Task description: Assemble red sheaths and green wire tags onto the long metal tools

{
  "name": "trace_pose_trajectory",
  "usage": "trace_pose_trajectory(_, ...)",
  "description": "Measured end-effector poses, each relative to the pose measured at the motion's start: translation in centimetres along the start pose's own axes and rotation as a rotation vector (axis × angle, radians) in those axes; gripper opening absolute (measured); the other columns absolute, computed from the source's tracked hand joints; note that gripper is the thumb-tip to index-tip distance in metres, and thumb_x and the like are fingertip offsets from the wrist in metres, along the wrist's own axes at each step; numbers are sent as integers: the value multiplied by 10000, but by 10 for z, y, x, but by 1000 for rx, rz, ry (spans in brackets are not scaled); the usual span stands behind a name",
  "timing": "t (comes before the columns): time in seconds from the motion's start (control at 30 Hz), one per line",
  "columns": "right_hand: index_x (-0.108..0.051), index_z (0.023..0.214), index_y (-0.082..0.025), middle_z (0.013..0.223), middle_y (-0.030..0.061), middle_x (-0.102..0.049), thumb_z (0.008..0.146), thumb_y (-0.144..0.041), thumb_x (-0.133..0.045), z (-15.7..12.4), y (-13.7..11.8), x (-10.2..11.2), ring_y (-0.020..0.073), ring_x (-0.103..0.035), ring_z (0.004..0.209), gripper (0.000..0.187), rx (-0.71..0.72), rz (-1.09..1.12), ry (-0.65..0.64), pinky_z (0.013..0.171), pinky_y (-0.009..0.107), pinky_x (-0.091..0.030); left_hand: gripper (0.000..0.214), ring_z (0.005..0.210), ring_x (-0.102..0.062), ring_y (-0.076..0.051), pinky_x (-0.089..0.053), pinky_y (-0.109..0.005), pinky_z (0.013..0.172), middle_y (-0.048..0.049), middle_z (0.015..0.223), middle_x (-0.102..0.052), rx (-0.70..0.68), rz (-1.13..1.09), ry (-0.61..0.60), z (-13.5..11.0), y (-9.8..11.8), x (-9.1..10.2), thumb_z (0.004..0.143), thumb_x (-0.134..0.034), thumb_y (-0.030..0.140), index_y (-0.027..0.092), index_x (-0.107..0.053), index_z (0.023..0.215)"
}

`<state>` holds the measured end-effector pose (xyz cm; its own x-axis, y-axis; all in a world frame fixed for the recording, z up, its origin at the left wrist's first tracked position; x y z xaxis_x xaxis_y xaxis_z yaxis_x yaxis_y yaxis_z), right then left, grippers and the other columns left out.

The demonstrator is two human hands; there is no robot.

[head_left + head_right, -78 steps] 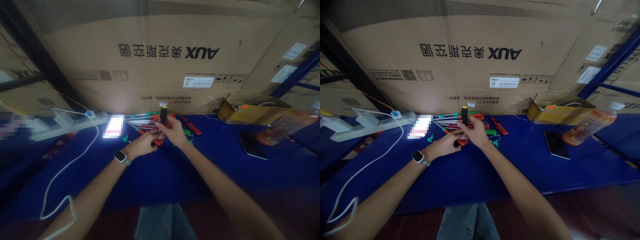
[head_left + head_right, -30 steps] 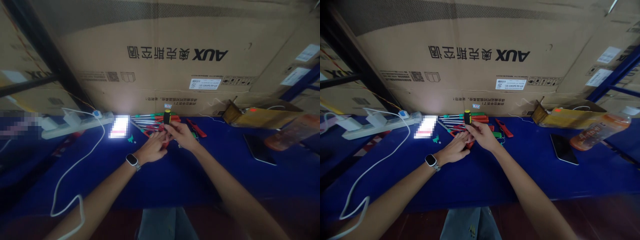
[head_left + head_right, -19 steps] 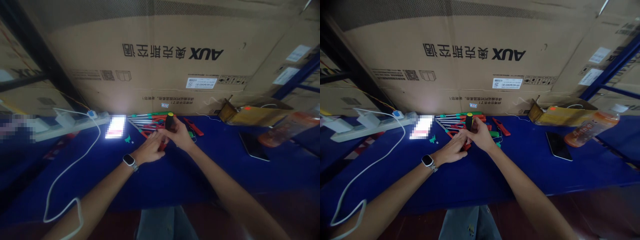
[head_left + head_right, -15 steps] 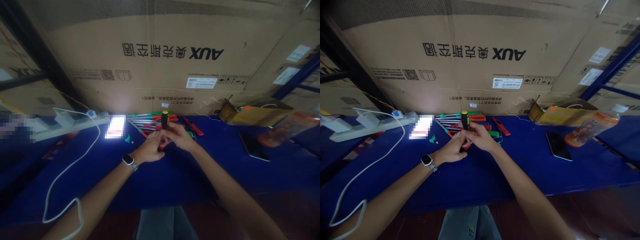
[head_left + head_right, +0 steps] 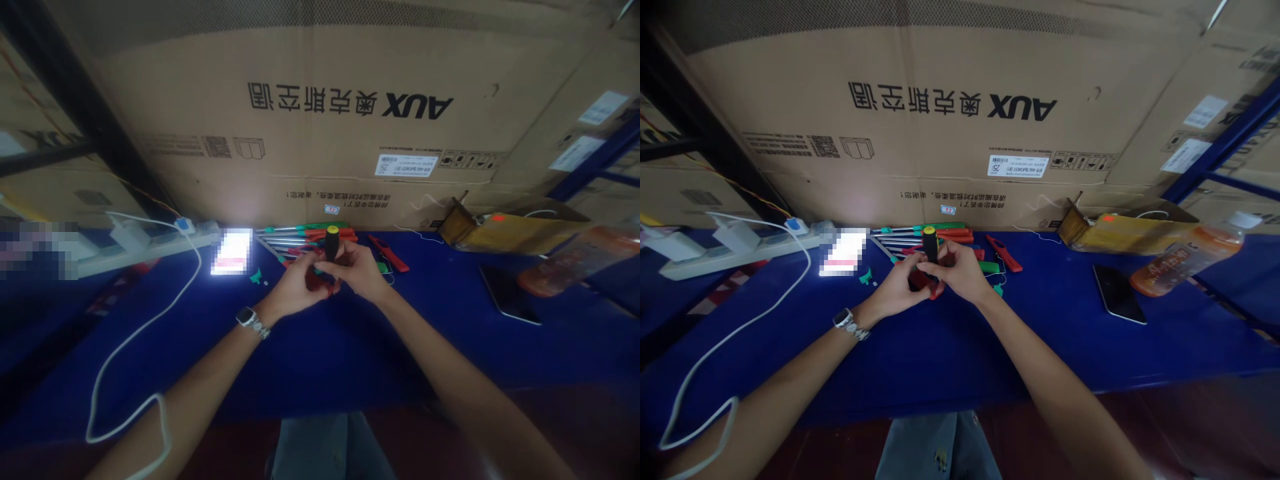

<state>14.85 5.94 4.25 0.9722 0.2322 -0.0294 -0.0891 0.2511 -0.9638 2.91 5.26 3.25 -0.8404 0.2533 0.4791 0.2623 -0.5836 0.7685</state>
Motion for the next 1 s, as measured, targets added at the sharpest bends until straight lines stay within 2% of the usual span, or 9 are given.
trace_pose_trajectory(0.1, -424, 687, -222, 722, -22, -648, 621, -454, -873, -1, 0, 2, 91, -562, 440, 509, 4, 14, 9, 351, 240, -483, 227, 704, -667, -164, -536, -278, 676, -16, 792, -696, 89, -94, 68, 0, -6, 4, 742, -764, 275, 167, -618, 877)
trace_pose_trajectory(0.2, -426, 697, -227, 633, -56, -599, 643, -470, -858, -1, 1, 4, 69, -471, 386, 499, 19, -25, 25, 326, 225, -384, 237, 746, -697, -187, -553, -292, 716, -39, 801, -737, 124, -159, 120, 1, -11, 3, 748, -791, 346, 153, -675, 822)
trace_pose_trajectory(0.27, -465, 714, -221, 632, -56, -592, 632, -469, -867, -1, 0, 8, 78, -486, 441, 479, 37, -74, 54, 384, 230, -401, 226, 788, -714, -202, -564, -309, 763, -52, 842, -761, 122, -176, 120, 1, -11, 0, 767, -780, 352, 150, -715, 847)
trace_pose_trajectory(0.37, -583, 848, -199, 830, 4, -675, 620, -458, -876, -1, -5, 13, 125, -601, 649, 453, 59, -151, 49, 570, 266, -505, 180, 803, -727, -209, -571, -316, 781, -66, 869, -778, 99, -140, 72, 2, -7, -3, 815, -740, 325, 148, -747, 848)
trace_pose_trajectory(0.47, -641, 1001, -185, 990, 50, -692, 689, -454, -834, -3, -14, 14, 146, -631, 766, 455, 53, -173, -49, 666, 287, -527, 165, 771, -729, -199, -579, -299, 739, -75, 849, -780, 69, -91, 37, 1, -3, -2, 858, -691, 294, 142, -751, 837)
trace_pose_trajectory(0.6, -687, 1000, -181, 970, 57, -706, 780, -472, -752, -10, -25, 10, 127, -601, 676, 370, 38, -142, -177, 636, 293, -522, 198, 838, -739, -199, -590, -312, 811, -86, 882, -781, 39, -130, -58, 0, -2, -6, 914, -620, 291, 141, -748, 896)
trace_pose_trajectory(0.7, -705, 977, -194, 874, 35, -706, 816, -478, -717, -12, -30, 8, 119, -581, 610, 327, 49, -131, -198, 605, 296, -516, 211, 887, -742, -209, -588, -338, 858, -90, 906, -780, 52, -177, -119, 0, -3, -8, 924, -600, 302, 147, -742, 917)
trace_pose_trajectory(0.83, -682, 861, -199, 734, -3, -658, 765, -484, -771, -9, -23, 11, 130, -584, 608, 314, 84, -176, -105, 596, 293, -515, 197, 875, -731, -204, -582, -350, 868, -68, 923, -770, 66, -154, 3, 1, -1, -2, 806, -746, 311, 163, -709, 932)
trace_pose_trajectory(1.0, -508, 683, -211, 681, -23, -602, 662, -470, -852, -4, -9, 17, 135, -579, 634, 431, 154, -189, 80, 626, 295, -508, 316, 740, -712, -190, -592, -328, 759, -33, 777, -738, 151, -269, 182, 1, -7, -4, 688, -843, 363, 164, -625, 800)
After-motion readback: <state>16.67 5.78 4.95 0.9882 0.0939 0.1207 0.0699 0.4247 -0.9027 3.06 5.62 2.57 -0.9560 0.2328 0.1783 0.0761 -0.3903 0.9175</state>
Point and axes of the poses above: each hand's wrist, its own z-axis towards the middle knuckle, its own x-axis out of the back of the hand, y = z × x, the point moved 7 cm from there along z, towards the middle knuckle
